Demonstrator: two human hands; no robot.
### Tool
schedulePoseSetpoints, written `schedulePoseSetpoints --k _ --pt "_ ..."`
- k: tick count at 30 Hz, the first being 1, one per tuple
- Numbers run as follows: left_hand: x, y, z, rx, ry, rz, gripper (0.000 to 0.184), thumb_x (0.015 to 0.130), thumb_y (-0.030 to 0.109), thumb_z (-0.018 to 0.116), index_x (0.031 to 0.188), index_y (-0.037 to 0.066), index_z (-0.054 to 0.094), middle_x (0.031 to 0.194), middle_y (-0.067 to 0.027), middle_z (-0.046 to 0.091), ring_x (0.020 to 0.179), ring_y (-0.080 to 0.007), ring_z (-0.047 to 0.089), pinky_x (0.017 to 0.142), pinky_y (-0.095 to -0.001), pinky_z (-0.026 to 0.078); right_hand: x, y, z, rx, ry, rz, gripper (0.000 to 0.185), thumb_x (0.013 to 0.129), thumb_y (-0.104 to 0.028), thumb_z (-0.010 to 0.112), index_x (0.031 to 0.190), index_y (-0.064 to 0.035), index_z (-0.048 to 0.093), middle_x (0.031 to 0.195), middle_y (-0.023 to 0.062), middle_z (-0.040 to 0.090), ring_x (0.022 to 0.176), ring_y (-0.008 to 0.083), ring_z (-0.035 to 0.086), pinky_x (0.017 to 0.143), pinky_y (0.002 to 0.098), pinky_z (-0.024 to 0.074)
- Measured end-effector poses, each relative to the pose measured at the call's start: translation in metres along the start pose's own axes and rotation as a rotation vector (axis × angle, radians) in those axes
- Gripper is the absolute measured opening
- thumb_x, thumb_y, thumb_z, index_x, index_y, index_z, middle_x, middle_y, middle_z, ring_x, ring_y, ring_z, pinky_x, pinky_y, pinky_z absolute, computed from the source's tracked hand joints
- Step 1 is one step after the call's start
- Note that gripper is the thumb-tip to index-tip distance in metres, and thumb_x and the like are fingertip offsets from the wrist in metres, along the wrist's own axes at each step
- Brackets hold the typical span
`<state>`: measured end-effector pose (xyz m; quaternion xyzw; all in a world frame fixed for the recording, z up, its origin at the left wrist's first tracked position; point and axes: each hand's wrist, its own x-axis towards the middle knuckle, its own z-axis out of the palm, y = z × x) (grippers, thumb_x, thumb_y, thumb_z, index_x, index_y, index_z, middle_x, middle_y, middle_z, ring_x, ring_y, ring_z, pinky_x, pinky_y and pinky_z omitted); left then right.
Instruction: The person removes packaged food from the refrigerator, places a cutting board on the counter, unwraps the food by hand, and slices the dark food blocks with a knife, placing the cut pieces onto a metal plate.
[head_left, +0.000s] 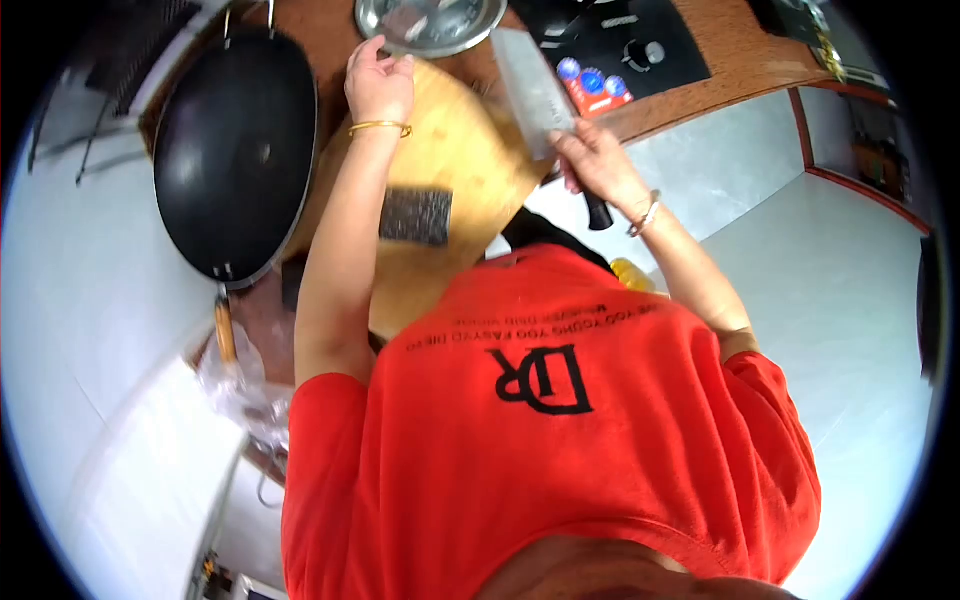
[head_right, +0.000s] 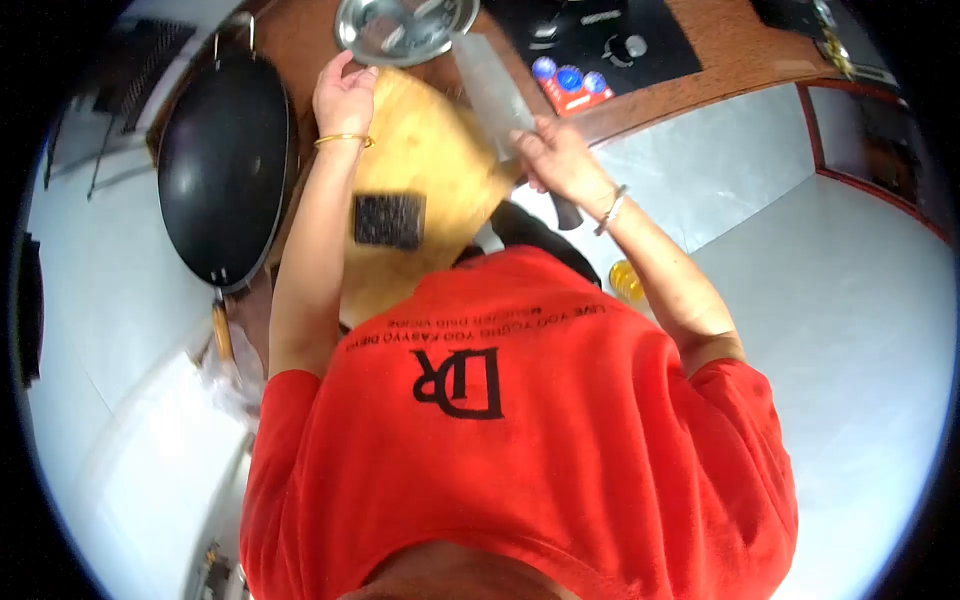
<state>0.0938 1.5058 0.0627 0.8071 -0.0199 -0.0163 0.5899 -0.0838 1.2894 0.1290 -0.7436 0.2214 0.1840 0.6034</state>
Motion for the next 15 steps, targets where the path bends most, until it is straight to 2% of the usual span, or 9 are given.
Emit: schedulePoseSetpoints --k 1,3,4,5,8,11,12,13,15 --pt "-0.025 0.002 -0.018 0.014 0.014 -0.032 0.047 0.076 0.013 0.067 0.118 -0.004 0.054 0.123 -0.0183 0.053 0.097 -0.0292 0.061 0.086 -0.0352 0.048 -0.008 -0.002 0.001 -0.036 -0.025 -0.008 0.024 0.094 -0.023 0.049 0.093 0.0010 0.053 0.059 0.0048 0.056 0.046 0.0101 0.054 0.042 0.0248 0.0443" --pt "-0.079 0.021 -0.059 0.239 -0.100 0.054 0.045 0.079 0.015 0.065 0.117 -0.004 0.054 0.120 -0.0207 0.054 0.098 -0.0324 0.060 0.087 -0.0368 0.047 -0.027 -0.015 -0.001 -0.287 -0.091 -0.040 0.026 0.093 -0.023 0.050 0.094 0.0023 0.053 0.067 0.0087 0.060 0.050 0.0106 0.057 0.042 0.0256 0.0460" --pt "-0.103 0.020 -0.073 0.305 -0.059 0.100 0.047 0.079 0.018 0.066 0.118 -0.005 0.053 0.120 -0.0224 0.053 0.101 -0.0349 0.058 0.088 -0.0381 0.046 -0.033 -0.019 0.004 -0.321 -0.089 -0.057 0.024 0.092 -0.020 0.050 0.097 0.0034 0.053 0.073 0.0162 0.063 0.057 0.0223 0.063 0.048 0.0340 0.0496" --pt "-0.126 0.015 -0.085 0.370 -0.017 0.145 0.049 0.079 0.021 0.066 0.118 -0.006 0.052 0.120 -0.0240 0.053 0.103 -0.0374 0.056 0.089 -0.0393 0.046 -0.035 -0.017 0.008 -0.333 -0.098 -0.061 0.024 0.092 -0.020 0.050 0.097 0.0034 0.053 0.073 0.0162 0.063 0.057 0.0223 0.063 0.048 0.0340 0.0496" --pt "-0.181 0.015 -0.106 0.457 -0.089 -0.037 0.069 0.078 0.032 0.068 0.128 -0.007 0.041 0.127 -0.0295 0.046 0.117 -0.0414 0.047 0.097 -0.0424 0.040 -0.039 -0.014 0.026 -0.751 0.010 -0.583 0.018 0.086 -0.010 0.050 0.100 0.0005 0.053 0.079 0.0257 0.061 0.076 0.0422 0.060 0.066 0.0473 0.0480" --pt "-0.212 -0.003 -0.105 0.440 -0.182 -0.152 0.075 0.079 0.034 0.068 0.133 -0.007 0.036 0.133 -0.0296 0.041 0.124 -0.0421 0.040 0.103 -0.0425 0.035 -0.052 -0.042 0.047 -0.905 -0.127 -0.523 0.018 0.084 -0.008 0.050 0.101 0.0000 0.051 0.082 0.0249 0.061 0.078 0.0393 0.061 0.066 0.0451 0.0486" --pt "-0.218 -0.003 -0.102 0.405 -0.154 -0.142 0.069 0.081 0.030 0.066 0.132 -0.006 0.037 0.133 -0.0295 0.042 0.123 -0.0423 0.041 0.103 -0.0423 0.035 -0.050 -0.044 0.051 -1.067 -0.141 -0.610 0.020 0.088 -0.010 0.050 0.106 -0.0014 0.049 0.082 0.0186 0.062 0.071 0.0371 0.062 0.061 0.0440 0.0492" --pt "-0.219 -0.004 -0.102 0.397 -0.145 -0.136 0.069 0.081 0.030 0.066 0.132 -0.006 0.037 0.133 -0.0295 0.042 0.123 -0.0423 0.041 0.103 -0.0423 0.035 -0.049 -0.047 0.055 -1.078 -0.138 -0.617 0.020 0.088 -0.010 0.050 0.106 -0.0014 0.049 0.082 0.0186 0.062 0.071 0.0371 0.062 0.061 0.0440 0.0492" --pt "-0.217 -0.001 -0.102 0.350 0.037 0.042 0.059 0.083 0.023 0.062 0.130 -0.006 0.040 0.130 -0.0294 0.045 0.122 -0.0422 0.043 0.102 -0.0425 0.036 -0.048 -0.052 0.067 -1.188 -0.173 -0.697 0.014 0.088 -0.008 0.048 0.101 -0.0017 0.050 0.081 0.0193 0.062 0.072 0.0360 0.063 0.061 0.0438 0.0494"
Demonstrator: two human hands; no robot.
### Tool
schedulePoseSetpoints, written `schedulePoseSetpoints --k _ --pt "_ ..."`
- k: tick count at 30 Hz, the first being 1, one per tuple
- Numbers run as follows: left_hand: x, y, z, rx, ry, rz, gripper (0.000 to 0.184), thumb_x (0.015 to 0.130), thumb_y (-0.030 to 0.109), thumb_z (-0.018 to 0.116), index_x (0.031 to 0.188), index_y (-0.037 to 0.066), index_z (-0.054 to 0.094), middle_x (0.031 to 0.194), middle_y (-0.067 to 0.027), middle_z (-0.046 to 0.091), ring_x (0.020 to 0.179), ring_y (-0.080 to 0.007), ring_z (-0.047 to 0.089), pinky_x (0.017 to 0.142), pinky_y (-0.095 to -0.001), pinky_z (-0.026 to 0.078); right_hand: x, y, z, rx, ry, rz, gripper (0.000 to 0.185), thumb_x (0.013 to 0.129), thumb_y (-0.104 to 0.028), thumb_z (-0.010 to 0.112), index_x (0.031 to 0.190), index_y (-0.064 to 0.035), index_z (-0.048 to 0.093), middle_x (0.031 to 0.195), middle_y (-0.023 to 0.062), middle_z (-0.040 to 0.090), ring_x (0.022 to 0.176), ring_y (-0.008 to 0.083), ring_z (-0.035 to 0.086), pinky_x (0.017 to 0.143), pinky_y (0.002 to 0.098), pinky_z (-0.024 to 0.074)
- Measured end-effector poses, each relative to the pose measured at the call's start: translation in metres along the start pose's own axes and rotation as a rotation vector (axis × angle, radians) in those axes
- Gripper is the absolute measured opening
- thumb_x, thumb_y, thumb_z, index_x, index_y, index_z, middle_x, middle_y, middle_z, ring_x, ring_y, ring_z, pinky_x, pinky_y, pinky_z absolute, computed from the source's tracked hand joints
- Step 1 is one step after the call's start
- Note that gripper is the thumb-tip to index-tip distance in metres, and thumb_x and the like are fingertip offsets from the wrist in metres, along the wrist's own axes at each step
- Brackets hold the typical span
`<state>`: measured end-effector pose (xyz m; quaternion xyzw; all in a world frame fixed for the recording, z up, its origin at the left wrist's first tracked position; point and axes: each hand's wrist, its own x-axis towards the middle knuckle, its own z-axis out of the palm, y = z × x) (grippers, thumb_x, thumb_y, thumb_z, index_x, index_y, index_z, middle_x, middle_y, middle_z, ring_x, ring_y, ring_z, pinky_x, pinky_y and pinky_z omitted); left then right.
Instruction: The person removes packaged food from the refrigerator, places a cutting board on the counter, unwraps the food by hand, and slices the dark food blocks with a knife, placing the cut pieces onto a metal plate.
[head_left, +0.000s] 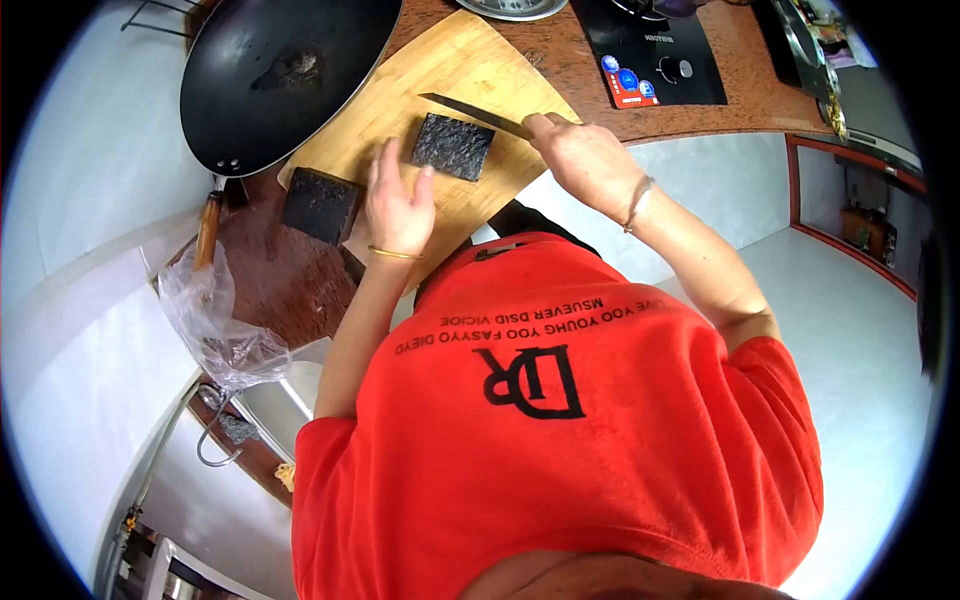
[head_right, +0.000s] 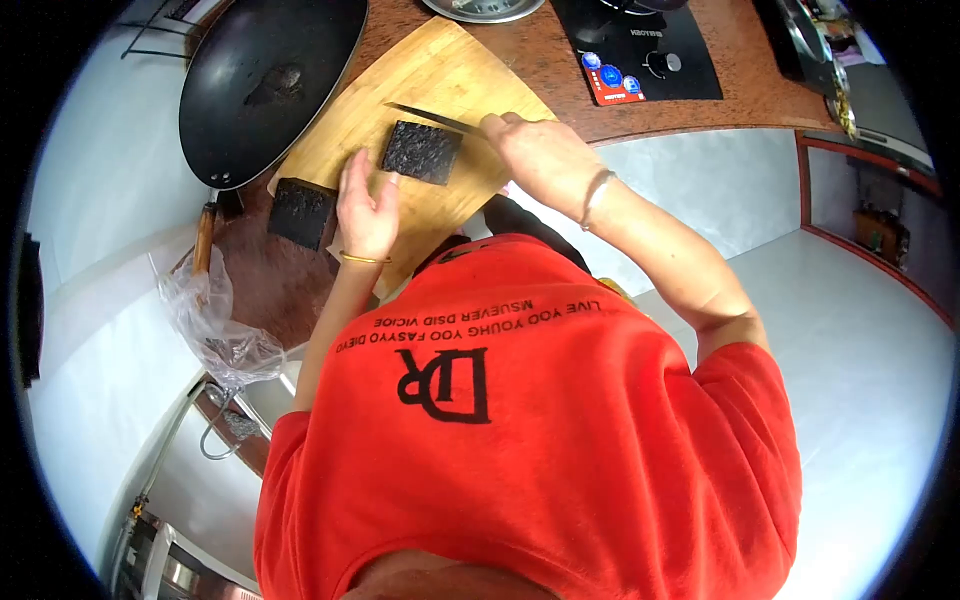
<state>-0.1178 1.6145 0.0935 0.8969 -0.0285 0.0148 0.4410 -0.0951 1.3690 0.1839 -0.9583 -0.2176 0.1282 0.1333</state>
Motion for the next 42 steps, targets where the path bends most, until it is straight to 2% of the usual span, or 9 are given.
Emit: schedulePoseSetpoints --k 7,16,18,19,27,29,31,36,42 --pt "0.065 0.005 -0.009 -0.077 0.218 0.243 0.027 0.084 0.006 0.054 0.109 -0.001 0.058 0.107 -0.0204 0.061 0.097 -0.0358 0.059 0.084 -0.0383 0.048 0.014 -0.020 -0.005 -0.084 -0.105 -0.024 0.014 0.081 0.000 0.048 0.095 0.0006 0.049 0.085 0.0191 0.062 0.078 0.0354 0.063 0.065 0.0418 0.0517" --pt "0.125 0.032 0.015 -0.191 0.025 0.333 0.025 0.089 0.016 0.053 0.107 0.001 0.061 0.100 -0.0184 0.064 0.097 -0.0323 0.061 0.083 -0.0369 0.048 0.020 -0.025 -0.006 -0.134 -0.246 0.020 0.020 0.078 0.000 0.051 0.097 0.0020 0.048 0.085 0.0186 0.063 0.080 0.0323 0.065 0.067 0.0397 0.0536" --pt "0.135 0.030 0.025 -0.280 -0.094 0.213 0.025 0.093 0.014 0.051 0.113 0.002 0.060 0.105 -0.0095 0.067 0.098 -0.0153 0.062 0.088 -0.0263 0.047 0.020 -0.028 -0.010 -0.122 -0.264 0.007 0.020 0.078 -0.002 0.053 0.097 0.0022 0.048 0.084 0.0190 0.063 0.079 0.0315 0.066 0.065 0.0391 0.0540" --pt "0.139 0.028 0.028 -0.292 -0.102 0.169 0.026 0.094 0.016 0.052 0.113 0.001 0.060 0.105 -0.0089 0.066 0.099 -0.0143 0.061 0.089 -0.0258 0.045 0.021 -0.028 -0.010 -0.105 -0.274 0.018 0.020 0.078 -0.002 0.053 0.097 0.0021 0.048 0.083 0.0193 0.063 0.078 0.0318 0.066 0.063 0.0384 0.0541" --pt "0.143 0.027 0.041 -0.386 -0.219 0.033 0.029 0.095 0.021 0.051 0.113 -0.001 0.059 0.107 -0.0107 0.065 0.101 -0.0153 0.060 0.091 -0.0271 0.044 0.028 -0.024 -0.010 -0.036 -0.332 0.003 0.024 0.084 -0.006 0.050 0.105 0.0049 0.050 0.077 0.0169 0.065 0.076 0.0332 0.066 0.062 0.0407 0.0530" --pt "0.139 0.030 0.044 -0.115 -0.228 0.119 0.034 0.095 0.026 0.049 0.115 0.000 0.058 0.109 -0.0137 0.064 0.103 -0.0209 0.060 0.091 -0.0305 0.044 0.030 -0.022 -0.010 -0.033 -0.352 -0.005 0.024 0.084 -0.006 0.050 0.106 0.0048 0.050 0.077 0.0170 0.065 0.077 0.0330 0.066 0.063 0.0409 0.0531" --pt "0.137 0.033 0.045 -0.045 -0.250 0.191 0.036 0.095 0.028 0.049 0.116 0.000 0.057 0.110 -0.0157 0.063 0.104 -0.0245 0.060 0.091 -0.0321 0.044 0.033 -0.021 -0.009 -0.031 -0.322 -0.050 0.026 0.074 0.000 0.057 0.098 0.0036 0.047 0.075 0.0162 0.063 0.074 0.0300 0.066 0.062 0.0362 0.0538" --pt "0.138 0.036 0.047 0.049 -0.298 0.352 0.040 0.094 0.032 0.045 0.118 0.001 0.055 0.114 -0.0215 0.058 0.104 -0.0378 0.056 0.089 -0.0424 0.044 0.045 -0.021 -0.021 -0.027 -0.472 -0.084 0.035 0.072 0.000 0.062 0.103 0.0047 0.047 0.078 0.0170 0.065 0.079 0.0309 0.066 0.064 0.0369 0.0537" --pt "0.147 0.029 0.050 0.078 -0.368 0.369 0.039 0.095 0.029 0.046 0.119 -0.001 0.055 0.114 -0.0209 0.059 0.107 -0.0331 0.057 0.091 -0.0364 0.044 0.067 -0.017 -0.027 0.034 -0.633 -0.072 0.042 0.066 0.002 0.069 0.103 0.0047 0.048 0.080 0.0182 0.065 0.083 0.0324 0.066 0.069 0.0382 0.0530"
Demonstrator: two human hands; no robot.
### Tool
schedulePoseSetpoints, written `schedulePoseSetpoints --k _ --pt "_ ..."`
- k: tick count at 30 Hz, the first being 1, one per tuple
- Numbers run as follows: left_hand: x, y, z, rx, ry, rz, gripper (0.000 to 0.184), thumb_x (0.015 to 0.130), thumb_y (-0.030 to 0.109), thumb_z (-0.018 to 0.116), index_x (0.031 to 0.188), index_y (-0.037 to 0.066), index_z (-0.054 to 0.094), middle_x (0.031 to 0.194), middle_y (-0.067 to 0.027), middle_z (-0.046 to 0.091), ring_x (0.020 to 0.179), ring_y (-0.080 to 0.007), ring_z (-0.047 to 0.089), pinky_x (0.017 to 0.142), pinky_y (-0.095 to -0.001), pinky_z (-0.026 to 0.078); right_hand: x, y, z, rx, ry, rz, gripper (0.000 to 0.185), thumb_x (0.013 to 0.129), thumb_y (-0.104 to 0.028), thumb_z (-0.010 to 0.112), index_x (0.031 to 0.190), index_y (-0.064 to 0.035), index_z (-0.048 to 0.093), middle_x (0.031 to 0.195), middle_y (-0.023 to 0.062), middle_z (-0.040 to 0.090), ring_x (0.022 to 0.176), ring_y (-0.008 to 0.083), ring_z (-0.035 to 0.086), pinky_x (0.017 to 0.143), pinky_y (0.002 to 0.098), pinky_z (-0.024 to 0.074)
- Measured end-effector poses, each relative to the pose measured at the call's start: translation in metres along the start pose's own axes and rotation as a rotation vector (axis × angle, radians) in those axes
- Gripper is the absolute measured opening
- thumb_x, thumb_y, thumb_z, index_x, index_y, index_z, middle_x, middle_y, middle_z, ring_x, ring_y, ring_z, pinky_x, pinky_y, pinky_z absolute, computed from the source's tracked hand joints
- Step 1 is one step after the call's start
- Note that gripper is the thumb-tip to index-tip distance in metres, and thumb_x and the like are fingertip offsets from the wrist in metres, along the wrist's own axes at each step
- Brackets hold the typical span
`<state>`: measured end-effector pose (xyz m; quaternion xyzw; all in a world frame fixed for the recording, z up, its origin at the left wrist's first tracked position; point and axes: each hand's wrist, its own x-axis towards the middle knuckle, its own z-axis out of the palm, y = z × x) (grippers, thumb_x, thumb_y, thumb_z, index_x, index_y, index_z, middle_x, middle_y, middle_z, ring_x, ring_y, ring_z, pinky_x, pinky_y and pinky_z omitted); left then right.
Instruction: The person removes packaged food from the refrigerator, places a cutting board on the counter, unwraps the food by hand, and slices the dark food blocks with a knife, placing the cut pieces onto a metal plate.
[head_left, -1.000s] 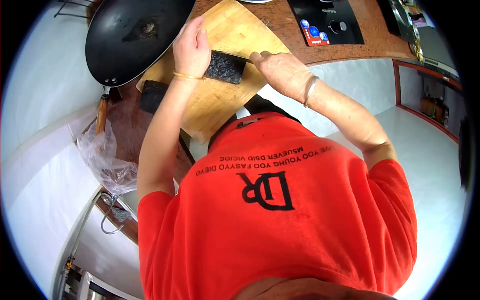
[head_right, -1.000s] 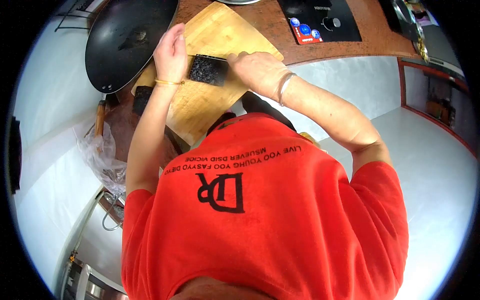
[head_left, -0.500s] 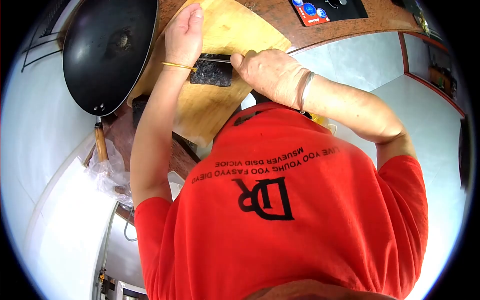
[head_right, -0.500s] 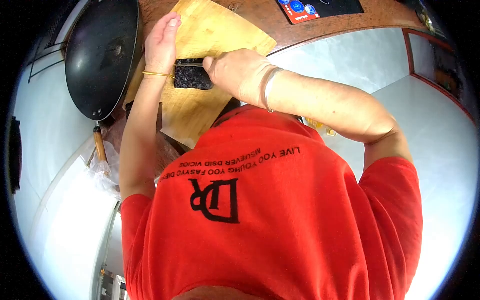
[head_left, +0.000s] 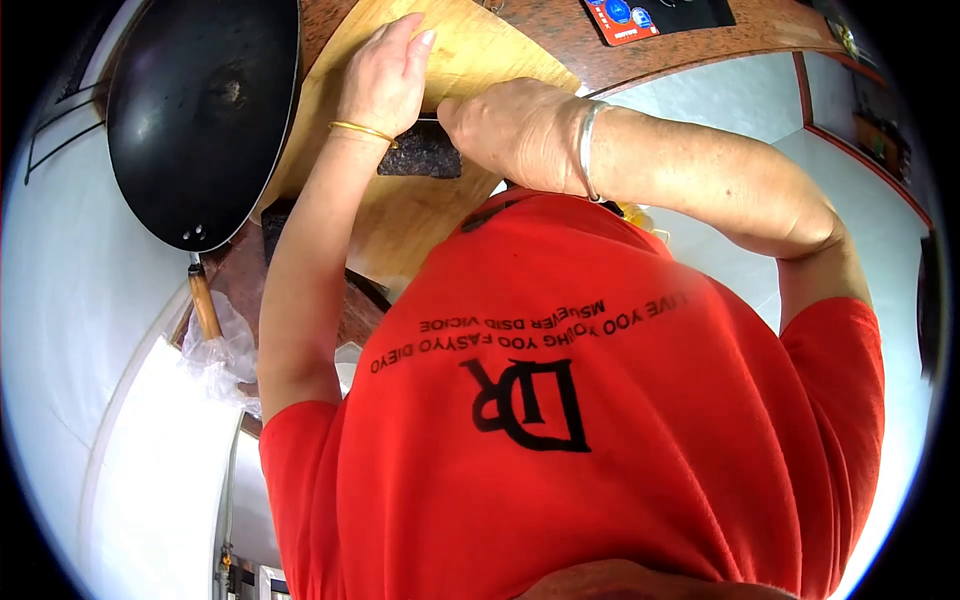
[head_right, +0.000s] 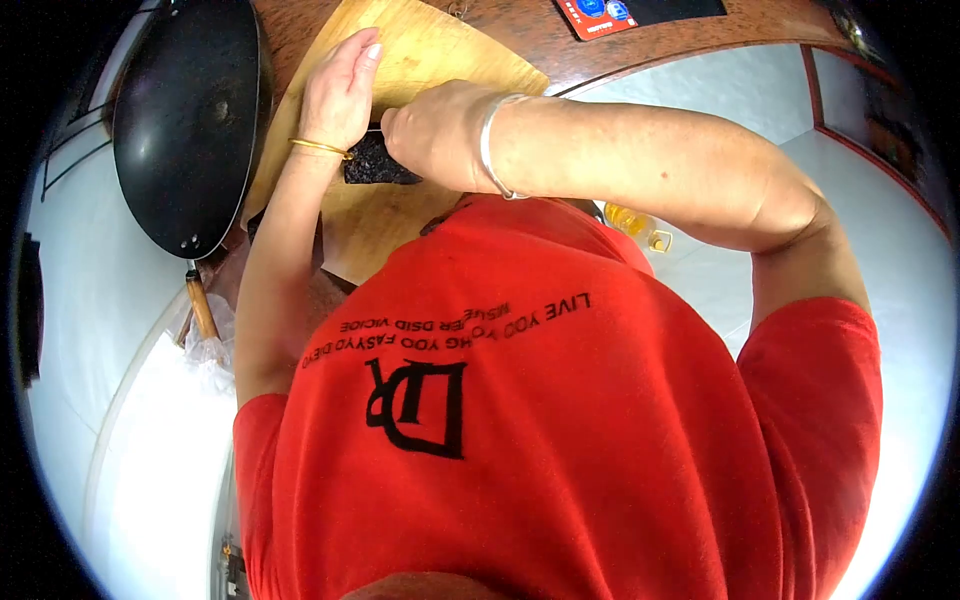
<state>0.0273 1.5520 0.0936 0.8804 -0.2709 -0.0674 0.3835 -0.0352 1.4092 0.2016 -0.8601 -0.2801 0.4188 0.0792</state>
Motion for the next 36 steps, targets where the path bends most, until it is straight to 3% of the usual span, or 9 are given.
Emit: schedulePoseSetpoints --k 12,16,17,18,20,22,28,34,36 --pt "-0.003 -0.019 0.001 -0.076 0.029 0.044 0.036 0.094 0.029 0.046 0.115 0.001 0.057 0.111 -0.0215 0.060 0.101 -0.0375 0.057 0.088 -0.0414 0.046 -0.004 0.001 -0.006 -0.037 0.053 -0.003 0.026 0.078 -0.006 0.061 0.098 0.0063 0.050 0.079 0.0205 0.063 0.082 0.0339 0.064 0.070 0.0400 0.0507" --pt "-0.008 -0.015 -0.006 0.020 0.086 0.033 0.034 0.093 0.027 0.049 0.114 0.002 0.057 0.109 -0.0200 0.060 0.101 -0.0371 0.057 0.087 -0.0417 0.046 -0.068 0.026 0.002 0.208 0.474 -0.191 0.029 0.085 -0.022 0.059 0.102 0.0011 0.052 0.071 0.0193 0.058 0.072 0.0370 0.059 0.065 0.0449 0.0443" --pt "-0.007 -0.014 -0.006 0.044 0.080 0.067 0.033 0.092 0.025 0.051 0.114 0.002 0.057 0.107 -0.0198 0.061 0.100 -0.0374 0.057 0.086 -0.0420 0.046 -0.075 0.024 -0.002 0.343 0.184 0.126 0.026 0.087 -0.022 0.058 0.102 -0.0014 0.055 0.074 0.0187 0.060 0.074 0.0365 0.060 0.066 0.0435 0.0460" --pt "-0.005 -0.012 -0.008 0.043 0.077 0.070 0.033 0.092 0.025 0.051 0.114 0.002 0.057 0.107 -0.0198 0.061 0.100 -0.0374 0.057 0.086 -0.0420 0.046 -0.077 0.021 0.002 0.345 0.186 0.130 0.026 0.087 -0.022 0.058 0.102 -0.0014 0.055 0.074 0.0187 0.060 0.074 0.0365 0.060 0.066 0.0435 0.0460" --pt "0.000 -0.005 -0.010 0.196 0.098 0.237 0.032 0.093 0.022 0.051 0.117 0.001 0.057 0.111 -0.0198 0.061 0.102 -0.0322 0.060 0.088 -0.0364 0.046 -0.079 0.020 0.018 0.503 0.340 0.237 0.024 0.087 -0.022 0.057 0.102 -0.0021 0.057 0.079 0.0188 0.062 0.077 0.0360 0.061 0.069 0.0429 0.0476" --pt "-0.003 0.007 -0.008 0.024 0.039 0.150 0.032 0.092 0.022 0.051 0.115 0.002 0.057 0.108 -0.0198 0.062 0.098 -0.0344 0.060 0.086 -0.0387 0.047 -0.071 0.010 0.031 0.393 0.645 0.128 0.024 0.088 -0.024 0.054 0.101 -0.0039 0.059 0.073 0.0181 0.062 0.068 0.0352 0.062 0.063 0.0429 0.0500" --pt "-0.003 0.006 -0.002 -0.224 -0.085 -0.002 0.033 0.093 0.024 0.049 0.116 0.002 0.056 0.104 -0.0202 0.062 0.095 -0.0366 0.060 0.083 -0.0406 0.047 -0.073 0.000 0.029 0.249 0.578 0.172 0.028 0.087 -0.023 0.056 0.110 -0.0082 0.060 0.066 0.0105 0.057 0.057 0.0263 0.061 0.050 0.0357 0.0495" --pt "-0.003 -0.001 0.000 -0.227 -0.085 0.095 0.031 0.094 0.023 0.047 0.115 0.002 0.057 0.102 -0.0194 0.062 0.092 -0.0354 0.060 0.082 -0.0391 0.047 -0.070 -0.006 0.018 0.175 0.530 0.131 0.031 0.084 -0.019 0.054 0.111 -0.0056 0.060 0.065 0.0100 0.057 0.054 0.0243 0.061 0.046 0.0357 0.0490" --pt "-0.002 -0.001 -0.002 -0.248 -0.095 0.077 0.031 0.094 0.022 0.047 0.115 0.002 0.057 0.102 -0.0188 0.063 0.092 -0.0347 0.060 0.081 -0.0381 0.047 -0.067 -0.008 0.015 0.129 0.527 0.138 0.037 0.080 -0.015 0.063 0.116 -0.0061 0.059 0.064 0.0060 0.049 0.047 0.0187 0.053 0.039 0.0309 0.0450"
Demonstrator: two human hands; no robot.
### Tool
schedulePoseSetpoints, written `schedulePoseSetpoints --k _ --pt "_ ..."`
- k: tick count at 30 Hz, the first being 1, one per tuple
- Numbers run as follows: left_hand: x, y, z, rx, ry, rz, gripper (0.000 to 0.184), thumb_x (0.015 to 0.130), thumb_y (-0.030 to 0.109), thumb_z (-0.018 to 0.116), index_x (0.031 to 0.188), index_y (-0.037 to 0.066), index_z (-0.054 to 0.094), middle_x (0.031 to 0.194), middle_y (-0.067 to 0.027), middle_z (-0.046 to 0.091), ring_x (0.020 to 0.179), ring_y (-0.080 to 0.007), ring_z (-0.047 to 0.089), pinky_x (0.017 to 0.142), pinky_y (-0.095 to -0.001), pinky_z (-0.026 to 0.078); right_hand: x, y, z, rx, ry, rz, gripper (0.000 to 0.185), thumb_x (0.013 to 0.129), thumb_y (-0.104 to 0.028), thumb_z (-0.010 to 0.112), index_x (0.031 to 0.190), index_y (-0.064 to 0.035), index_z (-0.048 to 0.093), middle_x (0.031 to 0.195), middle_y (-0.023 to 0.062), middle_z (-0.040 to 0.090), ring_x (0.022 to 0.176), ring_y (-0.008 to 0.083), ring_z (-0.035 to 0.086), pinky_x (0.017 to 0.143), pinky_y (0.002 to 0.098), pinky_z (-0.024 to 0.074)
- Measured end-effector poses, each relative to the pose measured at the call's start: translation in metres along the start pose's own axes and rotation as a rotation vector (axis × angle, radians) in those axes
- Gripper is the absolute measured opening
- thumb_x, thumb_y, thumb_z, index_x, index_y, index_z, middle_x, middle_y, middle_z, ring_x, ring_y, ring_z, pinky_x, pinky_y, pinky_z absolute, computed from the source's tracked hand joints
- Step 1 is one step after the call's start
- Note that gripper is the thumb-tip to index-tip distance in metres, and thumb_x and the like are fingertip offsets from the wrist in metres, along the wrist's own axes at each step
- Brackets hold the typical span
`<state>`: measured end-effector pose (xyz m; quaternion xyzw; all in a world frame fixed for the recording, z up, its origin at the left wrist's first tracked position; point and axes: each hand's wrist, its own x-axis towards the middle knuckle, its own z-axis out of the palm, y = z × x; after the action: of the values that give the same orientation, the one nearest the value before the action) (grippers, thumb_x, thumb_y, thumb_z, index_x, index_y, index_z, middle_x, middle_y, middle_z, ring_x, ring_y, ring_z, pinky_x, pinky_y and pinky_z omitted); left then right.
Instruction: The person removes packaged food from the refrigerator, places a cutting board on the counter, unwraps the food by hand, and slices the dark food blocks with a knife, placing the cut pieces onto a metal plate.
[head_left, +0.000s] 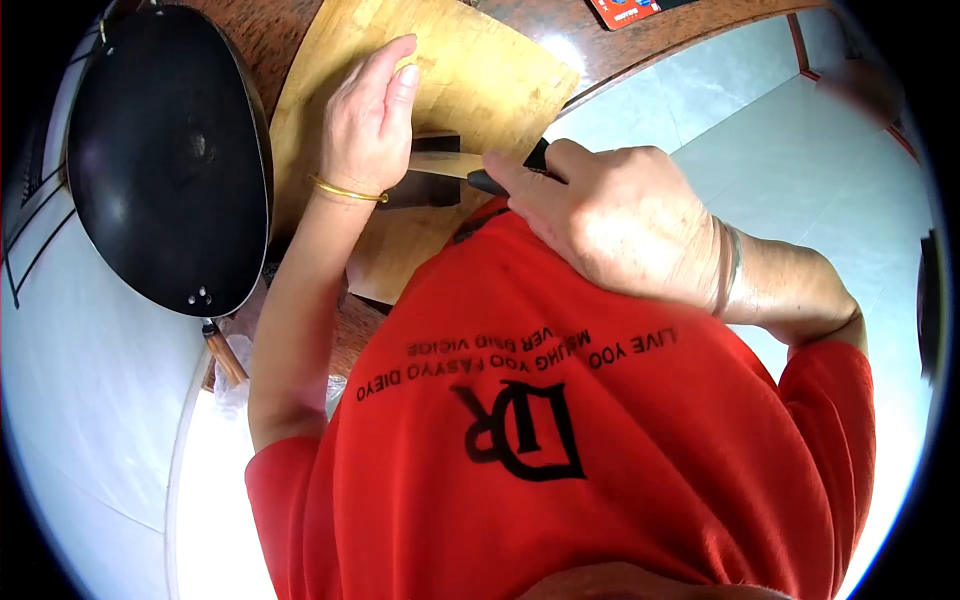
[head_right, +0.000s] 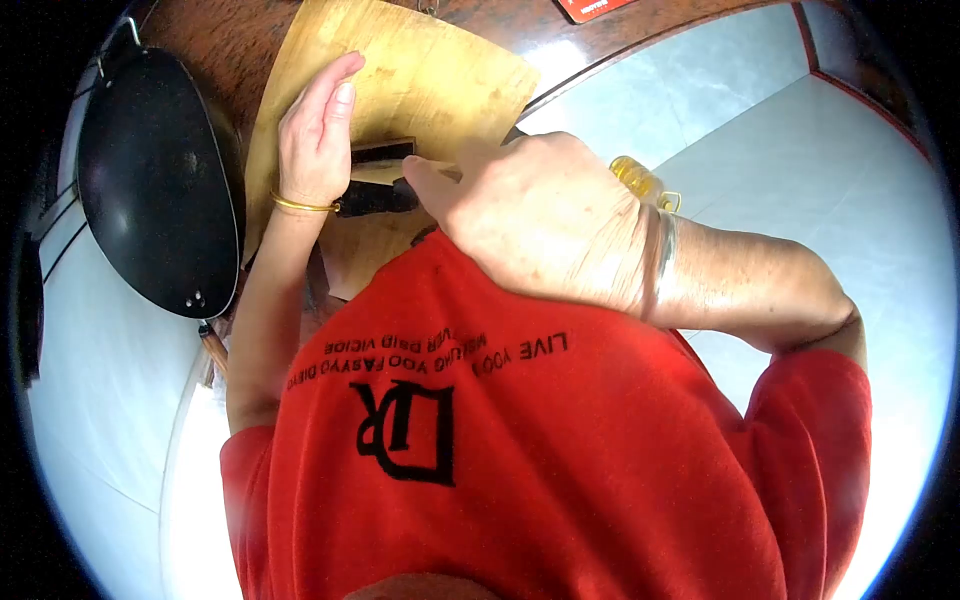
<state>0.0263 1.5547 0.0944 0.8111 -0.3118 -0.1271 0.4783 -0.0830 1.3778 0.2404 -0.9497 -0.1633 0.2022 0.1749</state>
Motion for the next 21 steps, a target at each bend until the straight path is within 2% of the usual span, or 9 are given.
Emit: schedulePoseSetpoints --k 5,7,11,14,16,21 --pt "0.001 -0.005 0.000 -0.046 0.011 -0.003 0.029 0.094 0.021 0.047 0.114 0.003 0.058 0.101 -0.0181 0.063 0.092 -0.0335 0.061 0.081 -0.0374 0.048 0.009 -0.004 -0.007 -0.005 -0.009 -0.046 0.040 0.078 -0.012 0.061 0.116 -0.0027 0.058 0.065 0.0072 0.049 0.045 0.0179 0.054 0.038 0.0305 0.0446" --pt "-0.001 -0.007 0.000 -0.047 0.007 -0.015 0.029 0.094 0.021 0.047 0.113 0.003 0.058 0.101 -0.0178 0.063 0.092 -0.0331 0.061 0.081 -0.0372 0.048 0.013 -0.007 -0.010 -0.037 -0.019 -0.046 0.022 0.078 -0.010 0.054 0.095 0.0025 0.059 0.063 0.0115 0.058 0.053 0.0239 0.062 0.044 0.0351 0.0500" --pt "-0.002 -0.013 0.003 -0.083 0.041 -0.029 0.029 0.093 0.021 0.047 0.113 0.003 0.058 0.101 -0.0176 0.063 0.092 -0.0331 0.061 0.081 -0.0372 0.048 0.018 -0.010 -0.010 -0.047 -0.030 -0.067 0.019 0.079 -0.010 0.054 0.092 0.0021 0.060 0.061 0.0107 0.057 0.052 0.0233 0.062 0.043 0.0348 0.0498" --pt "-0.002 -0.019 0.005 -0.089 0.056 -0.024 0.029 0.093 0.022 0.047 0.113 0.003 0.058 0.102 -0.0178 0.063 0.093 -0.0334 0.061 0.081 -0.0375 0.048 0.021 -0.008 -0.006 -0.101 -0.018 -0.076 0.019 0.079 -0.010 0.054 0.093 0.0020 0.060 0.060 0.0099 0.057 0.052 0.0230 0.062 0.043 0.0341 0.0498" --pt "-0.003 -0.020 0.006 -0.096 0.055 -0.027 0.030 0.093 0.022 0.047 0.113 0.003 0.058 0.102 -0.0179 0.063 0.093 -0.0337 0.061 0.081 -0.0377 0.048 0.022 -0.005 -0.003 -0.142 -0.045 -0.104 0.044 0.075 -0.011 0.058 0.118 -0.0022 0.057 0.066 0.0075 0.050 0.044 0.0163 0.054 0.038 0.0293 0.0440" --pt "-0.003 -0.024 0.007 -0.031 0.039 -0.017 0.030 0.094 0.021 0.046 0.113 0.002 0.058 0.104 -0.0190 0.063 0.096 -0.0348 0.060 0.085 -0.0390 0.047 0.021 0.004 0.001 -0.098 -0.022 -0.117 0.045 0.074 -0.010 0.059 0.118 -0.0034 0.057 0.065 0.0063 0.049 0.044 0.0158 0.053 0.037 0.0293 0.0435"
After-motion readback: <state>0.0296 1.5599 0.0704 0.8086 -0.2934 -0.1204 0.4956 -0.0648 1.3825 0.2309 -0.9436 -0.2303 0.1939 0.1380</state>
